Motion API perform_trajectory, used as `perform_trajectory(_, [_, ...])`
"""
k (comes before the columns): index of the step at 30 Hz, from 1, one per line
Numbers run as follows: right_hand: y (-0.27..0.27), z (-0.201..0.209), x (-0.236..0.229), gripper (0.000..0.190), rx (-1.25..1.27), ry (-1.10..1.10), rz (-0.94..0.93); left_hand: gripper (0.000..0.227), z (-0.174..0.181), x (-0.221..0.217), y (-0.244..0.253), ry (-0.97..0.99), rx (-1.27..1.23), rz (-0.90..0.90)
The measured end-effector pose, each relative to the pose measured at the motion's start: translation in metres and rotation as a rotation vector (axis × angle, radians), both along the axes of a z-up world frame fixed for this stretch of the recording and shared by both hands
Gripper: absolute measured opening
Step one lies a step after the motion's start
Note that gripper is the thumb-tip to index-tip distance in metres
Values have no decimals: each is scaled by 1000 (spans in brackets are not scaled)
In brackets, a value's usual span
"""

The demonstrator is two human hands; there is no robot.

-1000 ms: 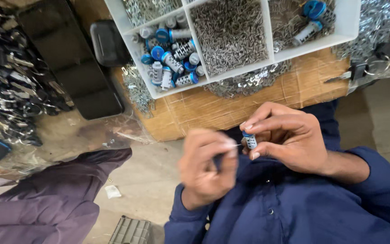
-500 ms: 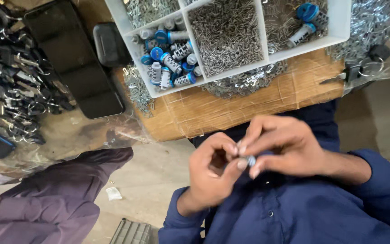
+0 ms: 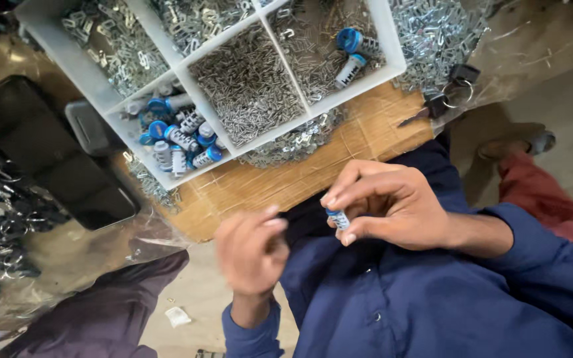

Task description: The person repeatedly picks small metal pins from a compartmentalized tray and inserts them into small cylindrical key components with blue caps. The person handles the components one at a time, rotating them to align the pins before placing them back into the tray.

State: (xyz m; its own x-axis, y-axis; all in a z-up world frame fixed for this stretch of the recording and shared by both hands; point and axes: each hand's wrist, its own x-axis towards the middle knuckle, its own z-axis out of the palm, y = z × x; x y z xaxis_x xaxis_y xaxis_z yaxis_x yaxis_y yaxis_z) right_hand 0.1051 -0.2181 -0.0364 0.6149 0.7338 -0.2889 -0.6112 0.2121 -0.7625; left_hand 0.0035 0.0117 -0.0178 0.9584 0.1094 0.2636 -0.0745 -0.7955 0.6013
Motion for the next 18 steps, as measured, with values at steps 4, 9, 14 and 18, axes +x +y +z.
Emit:
perform_trajectory(4, [0,2,0,35,-14,23,-58,24,12,-4,-14,32,-28,203])
perform_trajectory(9, [-7,0,-1,35,-73,-42,-46,27,29,16,-38,46,-412,-5])
perform_trajectory(14, [-18,-2,-3,35,-162,-221,-56,26,36,42,-46,33,-460,-40])
perform_trajectory(18, [-9,-3,-8,30,-123,-42,-1,35,39,28,-22,174,-356,-210])
